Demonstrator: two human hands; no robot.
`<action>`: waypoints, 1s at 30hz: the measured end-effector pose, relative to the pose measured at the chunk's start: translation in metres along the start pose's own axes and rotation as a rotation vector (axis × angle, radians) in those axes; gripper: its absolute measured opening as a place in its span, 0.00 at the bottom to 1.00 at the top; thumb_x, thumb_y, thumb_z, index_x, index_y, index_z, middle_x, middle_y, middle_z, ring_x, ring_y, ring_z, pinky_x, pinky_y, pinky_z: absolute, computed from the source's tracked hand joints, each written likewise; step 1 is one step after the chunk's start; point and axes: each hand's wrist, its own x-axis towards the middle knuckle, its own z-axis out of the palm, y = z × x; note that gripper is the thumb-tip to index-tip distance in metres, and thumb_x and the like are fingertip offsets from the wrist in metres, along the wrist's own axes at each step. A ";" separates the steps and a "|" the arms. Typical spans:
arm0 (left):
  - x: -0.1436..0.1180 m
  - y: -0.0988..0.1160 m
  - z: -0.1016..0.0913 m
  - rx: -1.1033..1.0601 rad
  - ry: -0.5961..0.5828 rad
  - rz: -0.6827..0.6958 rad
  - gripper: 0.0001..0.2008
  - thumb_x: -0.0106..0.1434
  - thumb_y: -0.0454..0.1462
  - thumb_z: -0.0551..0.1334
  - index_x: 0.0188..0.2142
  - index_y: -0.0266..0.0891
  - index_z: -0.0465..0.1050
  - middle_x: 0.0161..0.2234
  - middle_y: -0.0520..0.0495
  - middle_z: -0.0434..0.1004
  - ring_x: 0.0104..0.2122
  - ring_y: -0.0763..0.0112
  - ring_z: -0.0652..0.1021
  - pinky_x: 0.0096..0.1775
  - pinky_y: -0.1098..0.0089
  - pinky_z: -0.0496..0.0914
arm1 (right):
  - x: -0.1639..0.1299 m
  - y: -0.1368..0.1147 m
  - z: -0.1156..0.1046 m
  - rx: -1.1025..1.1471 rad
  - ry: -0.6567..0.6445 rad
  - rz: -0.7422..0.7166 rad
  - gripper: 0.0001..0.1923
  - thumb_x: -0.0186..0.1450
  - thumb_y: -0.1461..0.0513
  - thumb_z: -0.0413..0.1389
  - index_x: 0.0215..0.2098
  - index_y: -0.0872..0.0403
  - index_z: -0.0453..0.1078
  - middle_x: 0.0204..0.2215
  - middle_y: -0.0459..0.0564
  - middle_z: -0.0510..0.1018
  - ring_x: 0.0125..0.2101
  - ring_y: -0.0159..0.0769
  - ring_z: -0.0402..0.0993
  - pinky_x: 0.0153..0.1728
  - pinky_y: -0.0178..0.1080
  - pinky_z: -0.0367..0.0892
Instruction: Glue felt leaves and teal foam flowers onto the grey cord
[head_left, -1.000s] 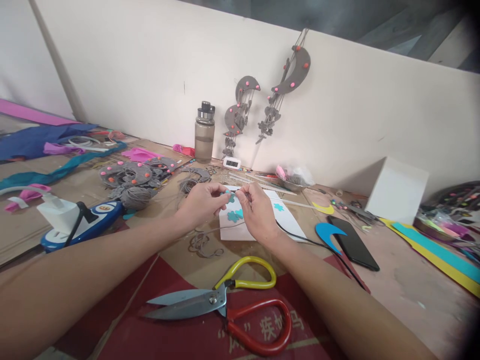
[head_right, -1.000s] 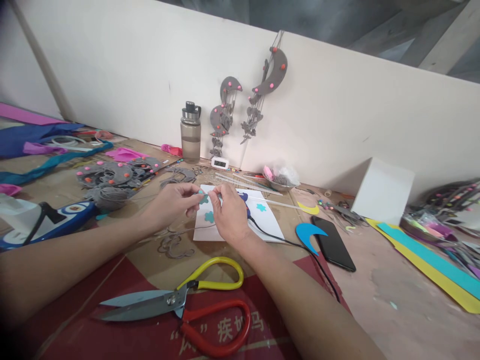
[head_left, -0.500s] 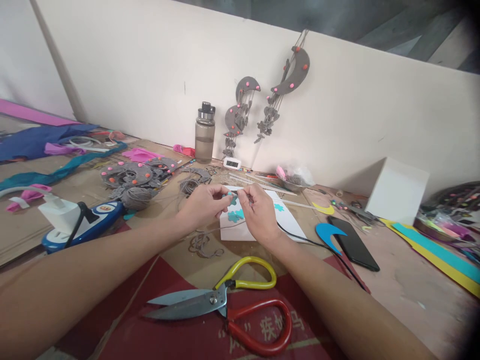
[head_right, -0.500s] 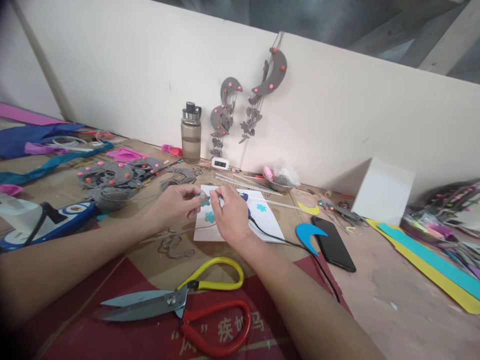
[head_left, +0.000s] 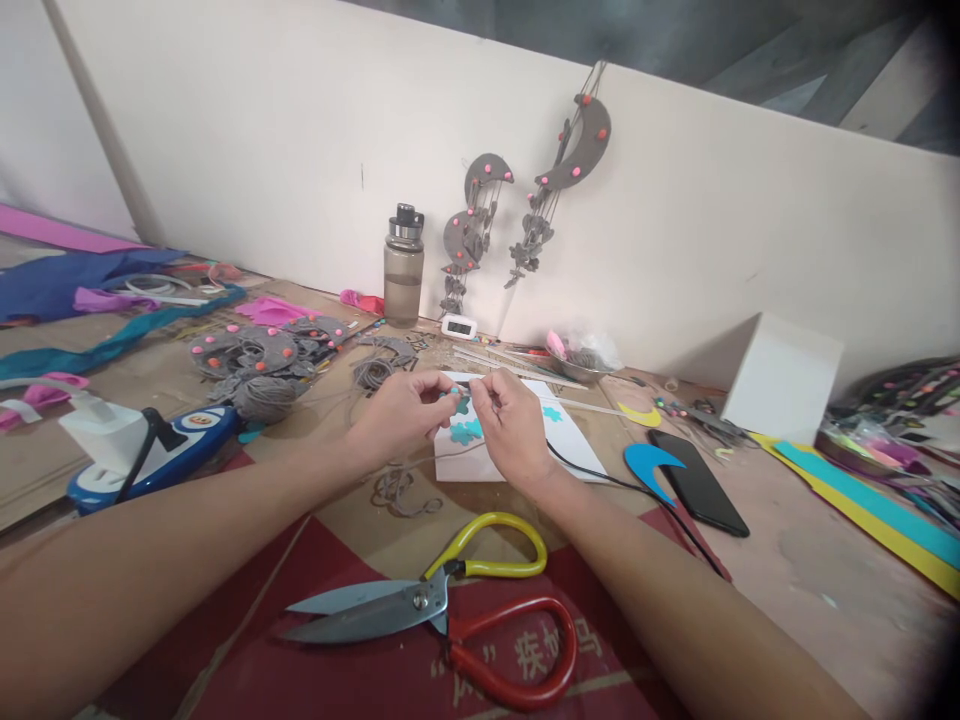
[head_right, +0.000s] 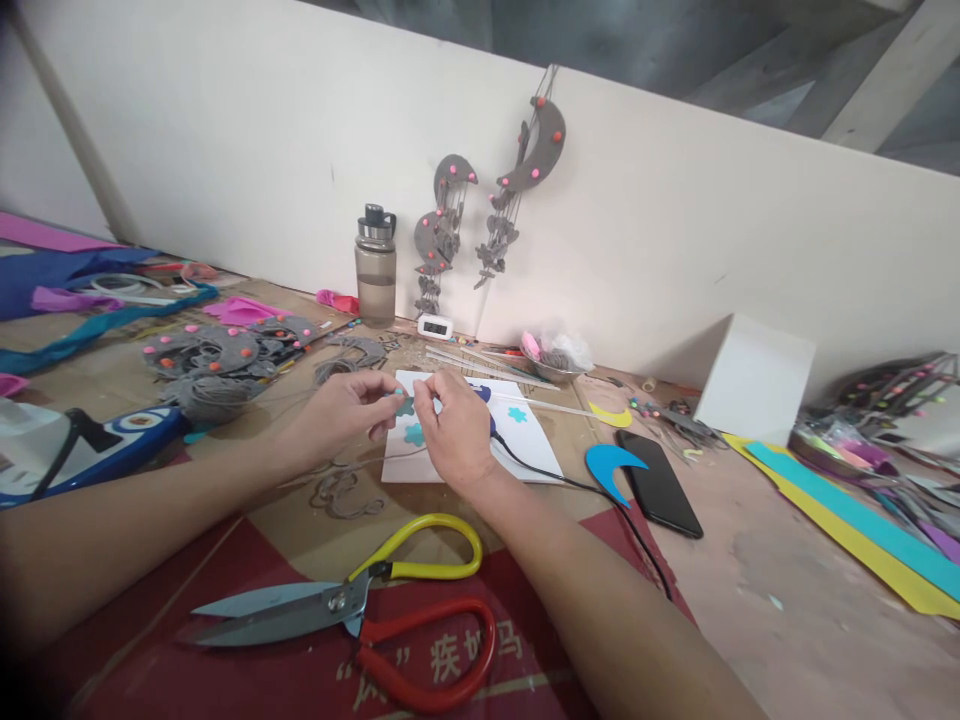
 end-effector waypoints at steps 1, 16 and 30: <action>0.000 0.000 0.000 0.001 0.000 -0.001 0.10 0.58 0.41 0.56 0.28 0.37 0.71 0.19 0.53 0.71 0.18 0.77 0.69 0.24 0.75 0.62 | 0.000 0.000 0.000 0.001 0.001 0.001 0.14 0.67 0.59 0.47 0.24 0.52 0.59 0.23 0.44 0.65 0.25 0.32 0.60 0.28 0.35 0.54; 0.002 -0.005 0.000 -0.057 -0.006 0.010 0.09 0.57 0.39 0.57 0.28 0.37 0.71 0.18 0.54 0.69 0.18 0.77 0.68 0.24 0.75 0.62 | -0.001 0.001 0.002 0.000 -0.001 -0.009 0.15 0.67 0.58 0.47 0.23 0.52 0.60 0.22 0.44 0.66 0.25 0.31 0.60 0.28 0.35 0.54; 0.004 -0.004 -0.005 -0.147 -0.084 0.016 0.10 0.58 0.41 0.58 0.28 0.36 0.71 0.20 0.52 0.70 0.19 0.77 0.70 0.26 0.74 0.65 | -0.002 0.003 0.004 0.136 -0.018 0.051 0.15 0.67 0.55 0.48 0.25 0.53 0.62 0.23 0.43 0.67 0.26 0.30 0.61 0.28 0.33 0.56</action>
